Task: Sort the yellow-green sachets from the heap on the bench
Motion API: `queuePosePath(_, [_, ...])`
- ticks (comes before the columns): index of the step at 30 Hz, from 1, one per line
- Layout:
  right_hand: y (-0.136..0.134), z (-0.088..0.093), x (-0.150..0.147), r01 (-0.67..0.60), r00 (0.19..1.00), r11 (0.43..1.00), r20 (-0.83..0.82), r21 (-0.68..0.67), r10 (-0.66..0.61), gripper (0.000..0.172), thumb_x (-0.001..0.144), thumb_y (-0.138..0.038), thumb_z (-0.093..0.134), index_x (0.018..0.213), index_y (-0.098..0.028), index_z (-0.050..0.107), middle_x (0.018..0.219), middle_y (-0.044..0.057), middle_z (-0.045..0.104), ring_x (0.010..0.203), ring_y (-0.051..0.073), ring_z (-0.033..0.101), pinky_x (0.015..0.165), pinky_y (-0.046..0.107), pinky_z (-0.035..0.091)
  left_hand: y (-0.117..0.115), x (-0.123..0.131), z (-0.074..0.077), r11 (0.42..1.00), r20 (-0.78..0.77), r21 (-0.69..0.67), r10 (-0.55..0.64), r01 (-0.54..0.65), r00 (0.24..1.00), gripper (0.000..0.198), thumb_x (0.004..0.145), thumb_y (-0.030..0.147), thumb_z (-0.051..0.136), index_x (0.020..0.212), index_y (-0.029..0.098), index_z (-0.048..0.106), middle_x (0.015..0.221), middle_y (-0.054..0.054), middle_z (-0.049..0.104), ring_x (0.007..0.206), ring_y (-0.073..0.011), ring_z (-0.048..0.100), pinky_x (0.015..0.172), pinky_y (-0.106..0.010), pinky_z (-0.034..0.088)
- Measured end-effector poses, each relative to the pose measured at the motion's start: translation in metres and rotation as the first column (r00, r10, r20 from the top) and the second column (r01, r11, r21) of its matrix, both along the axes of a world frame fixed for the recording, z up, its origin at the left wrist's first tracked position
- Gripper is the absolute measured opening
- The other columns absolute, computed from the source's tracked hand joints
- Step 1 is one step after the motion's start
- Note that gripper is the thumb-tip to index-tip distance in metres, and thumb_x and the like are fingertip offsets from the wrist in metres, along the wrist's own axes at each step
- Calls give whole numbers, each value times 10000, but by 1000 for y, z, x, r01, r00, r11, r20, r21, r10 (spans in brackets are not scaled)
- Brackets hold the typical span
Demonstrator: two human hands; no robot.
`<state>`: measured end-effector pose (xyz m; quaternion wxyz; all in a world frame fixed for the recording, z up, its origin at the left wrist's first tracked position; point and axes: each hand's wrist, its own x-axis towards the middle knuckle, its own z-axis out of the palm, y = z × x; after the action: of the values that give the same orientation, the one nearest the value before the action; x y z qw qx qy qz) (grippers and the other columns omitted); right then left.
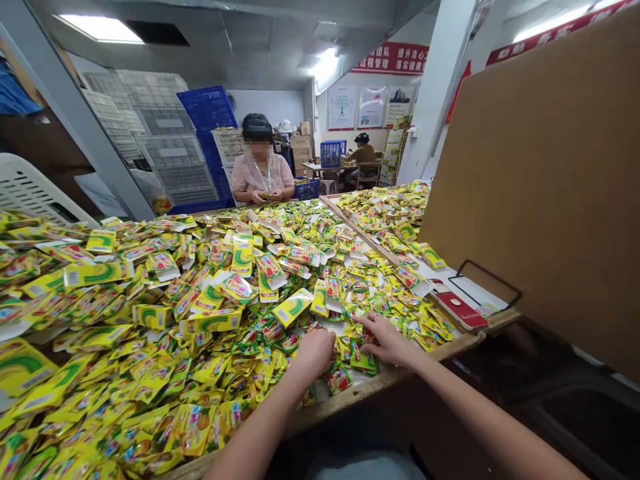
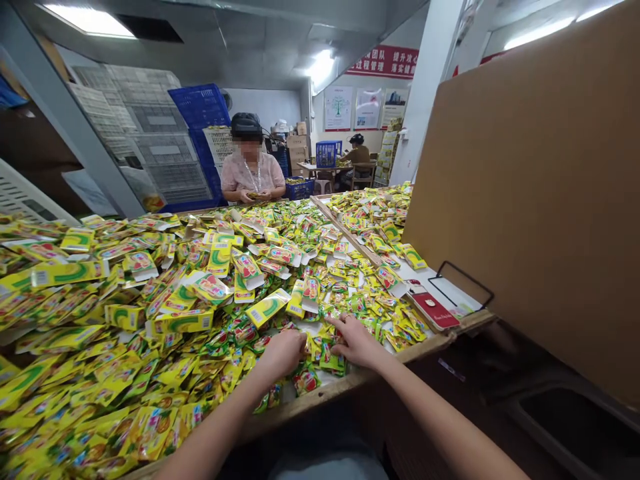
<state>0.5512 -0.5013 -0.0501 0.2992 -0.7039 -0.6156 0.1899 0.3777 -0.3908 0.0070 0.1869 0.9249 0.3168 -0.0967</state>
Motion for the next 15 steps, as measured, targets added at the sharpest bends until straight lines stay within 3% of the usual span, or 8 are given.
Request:
queuePosePath(4, [2,10,13,54,993,997,-108,61,-47,320,667,-231,689,988,-241,685,882,51,650,841,230,604,768,343,465,15,-17,4,994,250,-81,92,-74,964,86,747,118,539,704,193,533,756,-33,649,774,-196,625,708,-275,445])
queuePosePath(7, [12,18,19,179,959,974,-246,137,-141,150,694,-331,668,780,-209,657,756,39,646,733,216,599,699,335,466,28,-24,4,970,471,-156,240,-187,849,75,802,175,464,733,203,468,726,-5,612,694,-151,588,658,-244,430])
queuePosePath(11, [42,27,14,371,833,911,-499,182,-240,330,750,-531,573,732,-203,549,669,20,594,619,176,555,580,295,454,38,-19,1,897,661,-303,442,-323,607,125,837,326,415,791,211,403,663,27,538,591,-126,553,572,-224,421])
queuePosePath(15, [77,36,-1,412,656,906,-721,94,-223,483,697,-673,559,781,-198,543,609,-4,572,452,126,479,385,244,385,40,-12,3,834,714,-444,550,-326,434,287,813,432,472,970,201,406,631,53,513,530,-116,546,507,-206,410])
